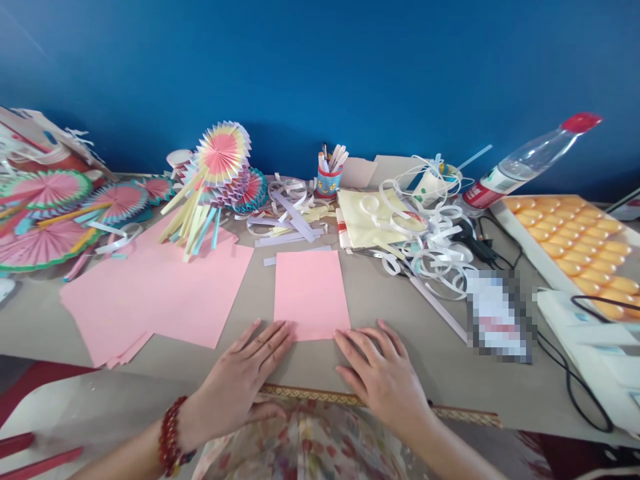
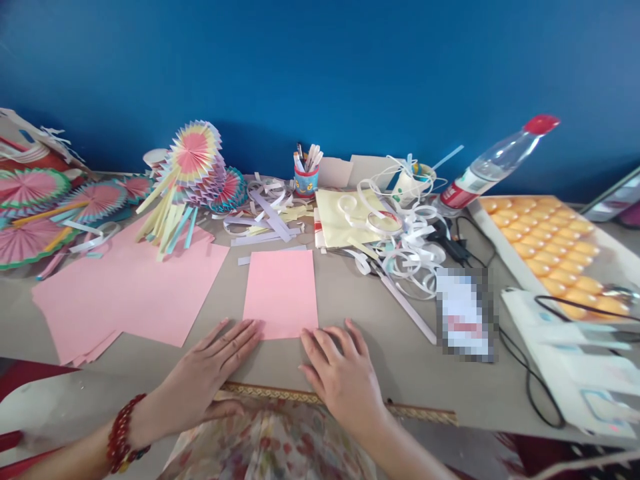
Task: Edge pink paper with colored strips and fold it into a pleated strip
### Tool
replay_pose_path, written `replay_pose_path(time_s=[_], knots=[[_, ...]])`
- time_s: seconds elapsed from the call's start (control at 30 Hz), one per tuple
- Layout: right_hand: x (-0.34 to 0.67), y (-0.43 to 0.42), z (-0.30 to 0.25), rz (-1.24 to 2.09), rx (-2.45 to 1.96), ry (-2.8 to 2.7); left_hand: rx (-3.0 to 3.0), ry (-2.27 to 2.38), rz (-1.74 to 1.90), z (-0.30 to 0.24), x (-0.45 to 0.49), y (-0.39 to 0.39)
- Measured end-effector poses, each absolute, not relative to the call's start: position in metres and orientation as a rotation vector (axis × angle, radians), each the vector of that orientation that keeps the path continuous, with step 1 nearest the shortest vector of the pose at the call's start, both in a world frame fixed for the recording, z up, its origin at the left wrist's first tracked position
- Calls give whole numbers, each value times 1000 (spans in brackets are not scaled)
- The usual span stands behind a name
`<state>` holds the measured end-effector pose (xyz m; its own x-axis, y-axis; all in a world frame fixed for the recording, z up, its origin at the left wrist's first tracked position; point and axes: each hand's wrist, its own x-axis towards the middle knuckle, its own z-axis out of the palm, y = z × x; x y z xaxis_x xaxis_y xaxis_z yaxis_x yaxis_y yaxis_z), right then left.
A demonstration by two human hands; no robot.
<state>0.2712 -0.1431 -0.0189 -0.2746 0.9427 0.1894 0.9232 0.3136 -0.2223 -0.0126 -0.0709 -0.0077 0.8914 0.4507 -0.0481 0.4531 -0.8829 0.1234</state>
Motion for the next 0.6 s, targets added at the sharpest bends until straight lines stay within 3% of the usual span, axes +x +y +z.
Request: replay_pose_path(time_s=[0.6], knots=[[284, -141, -12, 130, -1637, -2325, 2974, 840, -17, -17, -24, -76]])
